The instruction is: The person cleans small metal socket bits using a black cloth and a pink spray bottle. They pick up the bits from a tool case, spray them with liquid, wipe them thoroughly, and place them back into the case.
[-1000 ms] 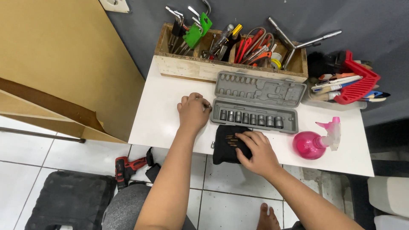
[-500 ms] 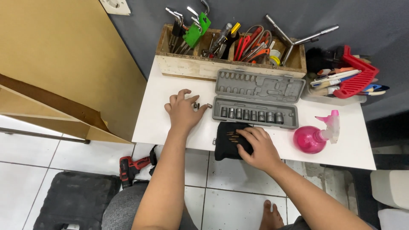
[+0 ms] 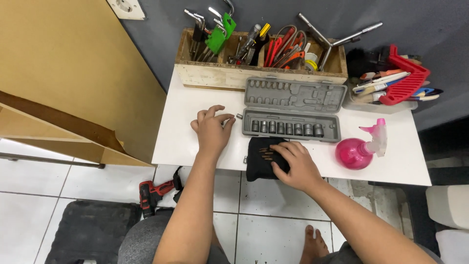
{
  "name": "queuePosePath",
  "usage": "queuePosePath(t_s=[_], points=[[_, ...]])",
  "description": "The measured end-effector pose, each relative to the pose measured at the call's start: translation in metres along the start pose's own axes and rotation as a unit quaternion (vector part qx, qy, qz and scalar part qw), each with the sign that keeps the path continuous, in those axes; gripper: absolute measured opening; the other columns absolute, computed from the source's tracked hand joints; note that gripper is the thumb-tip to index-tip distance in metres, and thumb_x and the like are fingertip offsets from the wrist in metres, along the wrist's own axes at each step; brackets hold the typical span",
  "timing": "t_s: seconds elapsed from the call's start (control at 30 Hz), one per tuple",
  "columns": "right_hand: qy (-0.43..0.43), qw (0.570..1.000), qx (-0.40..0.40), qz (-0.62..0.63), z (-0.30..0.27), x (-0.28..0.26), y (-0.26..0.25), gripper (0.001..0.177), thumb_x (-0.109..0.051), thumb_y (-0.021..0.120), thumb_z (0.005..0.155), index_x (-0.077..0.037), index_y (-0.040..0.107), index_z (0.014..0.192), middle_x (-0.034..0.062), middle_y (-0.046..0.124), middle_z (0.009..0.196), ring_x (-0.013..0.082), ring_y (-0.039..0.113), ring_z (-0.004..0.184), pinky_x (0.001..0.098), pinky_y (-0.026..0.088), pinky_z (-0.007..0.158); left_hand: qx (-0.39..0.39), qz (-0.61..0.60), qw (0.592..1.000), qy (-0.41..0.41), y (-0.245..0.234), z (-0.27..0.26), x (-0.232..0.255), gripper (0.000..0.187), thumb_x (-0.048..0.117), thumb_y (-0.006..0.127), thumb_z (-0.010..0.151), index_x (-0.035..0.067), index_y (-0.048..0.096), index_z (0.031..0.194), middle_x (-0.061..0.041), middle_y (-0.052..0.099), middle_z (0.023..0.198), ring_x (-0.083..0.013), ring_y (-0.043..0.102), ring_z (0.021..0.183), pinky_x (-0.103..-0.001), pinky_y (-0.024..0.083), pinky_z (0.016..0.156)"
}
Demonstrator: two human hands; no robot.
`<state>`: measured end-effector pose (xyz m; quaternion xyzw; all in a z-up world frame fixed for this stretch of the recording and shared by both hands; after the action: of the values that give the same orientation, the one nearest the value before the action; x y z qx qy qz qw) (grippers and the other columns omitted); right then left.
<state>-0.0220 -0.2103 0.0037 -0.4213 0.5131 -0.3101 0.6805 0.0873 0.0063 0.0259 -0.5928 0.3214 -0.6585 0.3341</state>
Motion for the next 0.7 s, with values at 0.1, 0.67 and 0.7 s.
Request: queuePosePath(t_s=[0.1, 0.67, 0.7], points=[[0.000, 1.000, 0.001, 0.014, 0.000, 0.000, -0.001, 0.047, -0.034, 0.064, 0.089, -0.019, 0.062, 0.134, 0.0073, 0.067, 0.116, 0.0276, 0.059, 0.120, 0.0500, 0.045, 0.106, -0.002, -0.013, 0.999, 0.043, -0.008, -0.002, 0.015, 0.015, 0.030, 0.067, 0.097, 0.028, 0.077, 0.107, 0.005, 0.072, 0.108, -0.0191, 0.058, 0.109, -0.040, 0.031, 0.094], [-0.051, 0.990, 0.080, 0.104, -0.007, 0.006, -0.010, 0.043, -0.026, 0.073, 0.085, -0.009, 0.065, 0.124, 0.0098, 0.070, 0.113, 0.0312, 0.062, 0.116, 0.0471, 0.047, 0.102, -0.176, -0.050, 0.956, 0.229, 0.029, -0.075, 0.100, 0.027, 0.024, 0.074, 0.089, 0.013, 0.075, 0.114, -0.007, 0.077, 0.107, -0.0262, 0.065, 0.107, -0.037, 0.041, 0.090], [-0.048, 0.989, 0.080, 0.119, -0.005, 0.006, -0.012, 0.044, -0.024, 0.073, 0.085, -0.008, 0.064, 0.125, 0.0103, 0.070, 0.113, 0.0318, 0.062, 0.116, 0.0475, 0.047, 0.102, -0.164, -0.069, 0.958, 0.227, 0.025, -0.073, 0.099, 0.029, 0.026, 0.073, 0.089, 0.013, 0.075, 0.115, -0.008, 0.076, 0.112, -0.0273, 0.064, 0.111, -0.037, 0.041, 0.091]])
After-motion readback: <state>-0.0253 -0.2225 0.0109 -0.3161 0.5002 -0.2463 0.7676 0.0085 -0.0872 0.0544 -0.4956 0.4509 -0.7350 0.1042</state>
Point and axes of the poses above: each hand's wrist, its own z-axis towards the middle knuckle, its own y-axis out of the palm, x = y × z, the point moved 10 cm from there along z, towards the middle knuckle
